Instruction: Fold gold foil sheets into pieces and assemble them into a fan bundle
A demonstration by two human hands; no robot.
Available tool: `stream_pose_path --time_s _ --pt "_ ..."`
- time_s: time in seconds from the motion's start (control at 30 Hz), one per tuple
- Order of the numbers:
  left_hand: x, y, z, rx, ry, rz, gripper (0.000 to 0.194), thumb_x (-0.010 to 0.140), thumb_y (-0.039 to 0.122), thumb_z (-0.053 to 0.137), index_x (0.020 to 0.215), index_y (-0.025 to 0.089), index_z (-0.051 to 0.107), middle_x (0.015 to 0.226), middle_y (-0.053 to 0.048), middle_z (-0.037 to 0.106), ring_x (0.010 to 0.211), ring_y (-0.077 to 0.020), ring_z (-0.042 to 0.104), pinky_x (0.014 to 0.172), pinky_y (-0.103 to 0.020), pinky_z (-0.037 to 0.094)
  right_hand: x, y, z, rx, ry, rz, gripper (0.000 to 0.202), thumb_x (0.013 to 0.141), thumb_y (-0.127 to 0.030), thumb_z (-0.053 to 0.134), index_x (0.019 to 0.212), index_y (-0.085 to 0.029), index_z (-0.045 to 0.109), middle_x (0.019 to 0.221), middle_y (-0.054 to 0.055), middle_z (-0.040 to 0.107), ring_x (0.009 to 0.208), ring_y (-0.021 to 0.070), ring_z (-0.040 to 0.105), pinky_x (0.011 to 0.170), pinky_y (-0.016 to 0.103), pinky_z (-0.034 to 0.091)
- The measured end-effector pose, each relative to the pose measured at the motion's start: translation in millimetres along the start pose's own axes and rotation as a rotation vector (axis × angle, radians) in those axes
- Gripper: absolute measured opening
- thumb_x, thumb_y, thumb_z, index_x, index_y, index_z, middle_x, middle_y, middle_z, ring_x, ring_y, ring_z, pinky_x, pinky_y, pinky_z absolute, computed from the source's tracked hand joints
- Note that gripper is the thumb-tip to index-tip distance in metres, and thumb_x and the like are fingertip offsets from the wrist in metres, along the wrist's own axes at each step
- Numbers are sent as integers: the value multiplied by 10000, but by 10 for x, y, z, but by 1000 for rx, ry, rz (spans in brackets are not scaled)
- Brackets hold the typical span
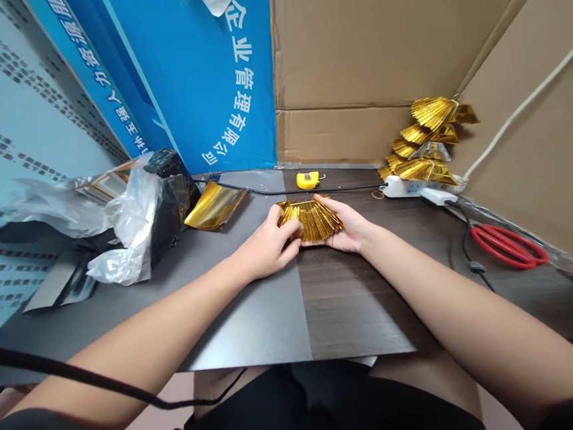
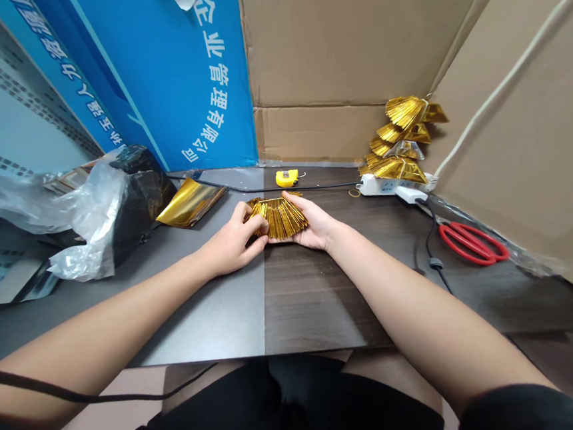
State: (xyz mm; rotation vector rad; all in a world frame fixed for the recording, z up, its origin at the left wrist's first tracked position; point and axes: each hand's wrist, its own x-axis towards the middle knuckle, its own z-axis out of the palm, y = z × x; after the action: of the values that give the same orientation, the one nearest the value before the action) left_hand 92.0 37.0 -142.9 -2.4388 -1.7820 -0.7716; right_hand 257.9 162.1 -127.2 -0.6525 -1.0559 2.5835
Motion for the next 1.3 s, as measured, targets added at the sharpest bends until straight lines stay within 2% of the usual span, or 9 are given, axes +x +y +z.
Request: stream_pose_path --time_s 0.3,0.67,0.8,1.03,1.3 --pt "1 -26 15 -16 -21 9 154 943 195 485 1063 151 571 1073 -89 380 871 -178 474 832 -368 512 0 -6 -3 -5 3 -10 419 1083 -361 327 1280 -90 579 993 151 763 792 225 753 816 514 625" --pt "3 -54 23 -31 -16 42 183 962 186 469 1074 169 612 1062 -76 352 890 -167 456 850 -351 520 -14 -10 12 6 7 -13 424 1087 -361 307 1252 -87 585 881 128 764 702 218 739 687 449 646" --pt "2 -66 16 -41 -12 58 191 968 194 463 1072 171 621 1057 -77 355 892 -167 453 845 -347 522 -15 -15 8 4 2 -9 427 1085 -364 313 1280 -89 575 904 132 765 726 224 743 688 449 644" --pt "-1 -97 1 -24 -19 104 246 986 234 458 1133 183 649 1071 -79 348 882 -165 453 827 -341 516 -26 -24 9 1 12 -4 391 1086 -359 321 1160 -98 604 854 119 760 727 226 747 665 441 645" --pt "-1 -138 -33 33 -72 122 263 997 270 480 1190 236 656 1076 -71 346 891 -161 472 816 -329 532 -21 -37 -34 -6 -1 15 389 1080 -363 330 1126 -96 610 918 138 762 766 242 752 664 449 646"
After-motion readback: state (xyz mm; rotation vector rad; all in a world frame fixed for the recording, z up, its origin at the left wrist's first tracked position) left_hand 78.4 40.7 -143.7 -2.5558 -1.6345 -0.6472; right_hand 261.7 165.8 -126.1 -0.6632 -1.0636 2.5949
